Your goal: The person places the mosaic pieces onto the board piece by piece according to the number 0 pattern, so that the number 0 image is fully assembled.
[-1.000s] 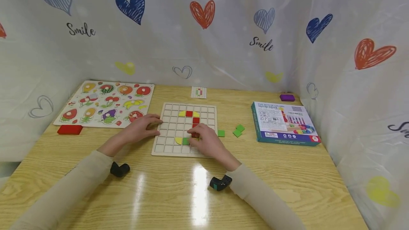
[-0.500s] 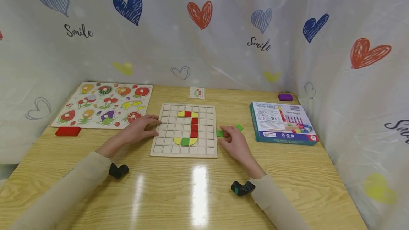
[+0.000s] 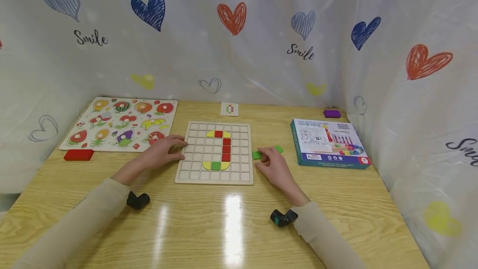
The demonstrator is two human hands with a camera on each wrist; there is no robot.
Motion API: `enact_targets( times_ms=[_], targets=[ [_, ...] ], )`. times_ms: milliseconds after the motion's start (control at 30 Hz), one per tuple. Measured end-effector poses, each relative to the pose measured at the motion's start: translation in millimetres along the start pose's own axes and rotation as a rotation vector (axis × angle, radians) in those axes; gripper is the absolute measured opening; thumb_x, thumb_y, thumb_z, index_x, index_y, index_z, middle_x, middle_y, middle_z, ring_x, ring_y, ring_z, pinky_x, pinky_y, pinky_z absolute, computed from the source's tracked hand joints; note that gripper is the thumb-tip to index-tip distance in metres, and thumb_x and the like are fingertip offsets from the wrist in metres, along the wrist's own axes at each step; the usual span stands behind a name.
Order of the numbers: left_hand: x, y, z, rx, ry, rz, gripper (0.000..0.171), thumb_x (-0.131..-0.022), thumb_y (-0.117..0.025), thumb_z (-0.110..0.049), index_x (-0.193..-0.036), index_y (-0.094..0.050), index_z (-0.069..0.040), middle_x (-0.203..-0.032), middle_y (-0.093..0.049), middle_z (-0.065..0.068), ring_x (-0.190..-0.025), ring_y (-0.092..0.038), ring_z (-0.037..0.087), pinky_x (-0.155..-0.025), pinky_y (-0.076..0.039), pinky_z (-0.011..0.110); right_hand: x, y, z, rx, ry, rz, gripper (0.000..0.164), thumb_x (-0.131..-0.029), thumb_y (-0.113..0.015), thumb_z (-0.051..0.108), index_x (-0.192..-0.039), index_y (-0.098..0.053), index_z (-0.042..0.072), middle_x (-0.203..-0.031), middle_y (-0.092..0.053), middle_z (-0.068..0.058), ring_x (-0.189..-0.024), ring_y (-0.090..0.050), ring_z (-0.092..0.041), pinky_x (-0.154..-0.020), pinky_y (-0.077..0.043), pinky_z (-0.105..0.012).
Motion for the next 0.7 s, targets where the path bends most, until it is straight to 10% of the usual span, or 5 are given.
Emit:
enact_targets(
  times_ms=[700],
  targets=[
    [-0.3, -1.1, 0.8, 0.008, 0.016, 0.01, 0.047, -0.092, -0.07, -0.024, -0.132, -0.06, -0.002, -0.144, -0.045, 0.021, -0.134, -0.04, 0.038, -0.109, -0.034, 0.053, -8.6, 0.2, 0.5, 0.092, 0.054, 0.049, 0.031, -0.09, -0.071, 0.009, -0.118, -0.067, -0.002, -0.122, -0.056, -0.019, -0.085, -0.057, -0.019, -0.075, -0.048, -0.036]
  ],
)
Point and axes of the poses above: each hand's wrist, its own x-axis away from the middle knuckle, its own y-axis out of the back of the hand, z = x × y, the point moved 7 cm from there along -x, towards the middle knuckle
